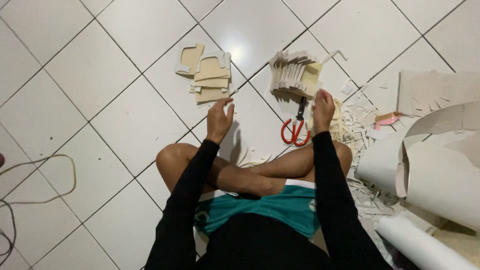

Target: The person sits cross-legged on a tiled floor and cuts curved shapes from thin foam sheets with red-handled scissors. They trim edges off each cutout, bend and flex the pieces, and stack the finished cutouts into a growing pile beside them.

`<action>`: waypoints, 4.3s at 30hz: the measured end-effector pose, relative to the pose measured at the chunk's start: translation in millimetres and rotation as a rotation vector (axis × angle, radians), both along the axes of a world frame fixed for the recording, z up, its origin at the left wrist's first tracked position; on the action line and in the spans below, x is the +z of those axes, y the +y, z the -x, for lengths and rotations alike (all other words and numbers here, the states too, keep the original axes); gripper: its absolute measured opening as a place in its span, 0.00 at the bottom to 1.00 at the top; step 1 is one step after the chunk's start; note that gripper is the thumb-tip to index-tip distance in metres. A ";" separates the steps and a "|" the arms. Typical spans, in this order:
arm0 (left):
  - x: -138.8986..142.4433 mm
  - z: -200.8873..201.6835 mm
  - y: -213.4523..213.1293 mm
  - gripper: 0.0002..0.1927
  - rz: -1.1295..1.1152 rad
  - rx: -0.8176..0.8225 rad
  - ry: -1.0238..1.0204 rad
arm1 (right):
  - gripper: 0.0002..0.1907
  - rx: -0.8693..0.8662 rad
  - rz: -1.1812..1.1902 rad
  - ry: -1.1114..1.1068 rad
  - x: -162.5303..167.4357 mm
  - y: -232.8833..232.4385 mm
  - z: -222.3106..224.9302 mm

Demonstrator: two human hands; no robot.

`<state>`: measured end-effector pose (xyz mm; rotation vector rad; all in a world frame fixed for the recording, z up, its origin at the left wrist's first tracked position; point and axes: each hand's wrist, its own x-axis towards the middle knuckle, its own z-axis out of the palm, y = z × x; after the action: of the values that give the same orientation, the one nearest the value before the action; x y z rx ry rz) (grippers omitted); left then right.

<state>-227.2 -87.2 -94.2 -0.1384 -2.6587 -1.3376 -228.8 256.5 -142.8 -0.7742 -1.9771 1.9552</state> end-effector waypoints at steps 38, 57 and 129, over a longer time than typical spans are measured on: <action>54.3 -43.3 -26.8 0.12 -0.204 0.090 -0.057 | 0.32 0.632 -0.014 0.174 99.1 -187.2 -71.3; 168.6 -141.2 15.8 0.17 -0.908 -0.106 -0.221 | 0.13 0.613 -0.020 0.245 213.1 -161.5 -121.8; 218.1 -125.9 17.2 0.15 -0.589 -0.024 0.088 | 0.18 0.554 -0.074 0.438 253.4 -173.3 -130.0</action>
<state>-101.3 -70.0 124.0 -0.1481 -2.0881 -1.9961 -98.8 83.2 110.6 0.2479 -2.0965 2.0698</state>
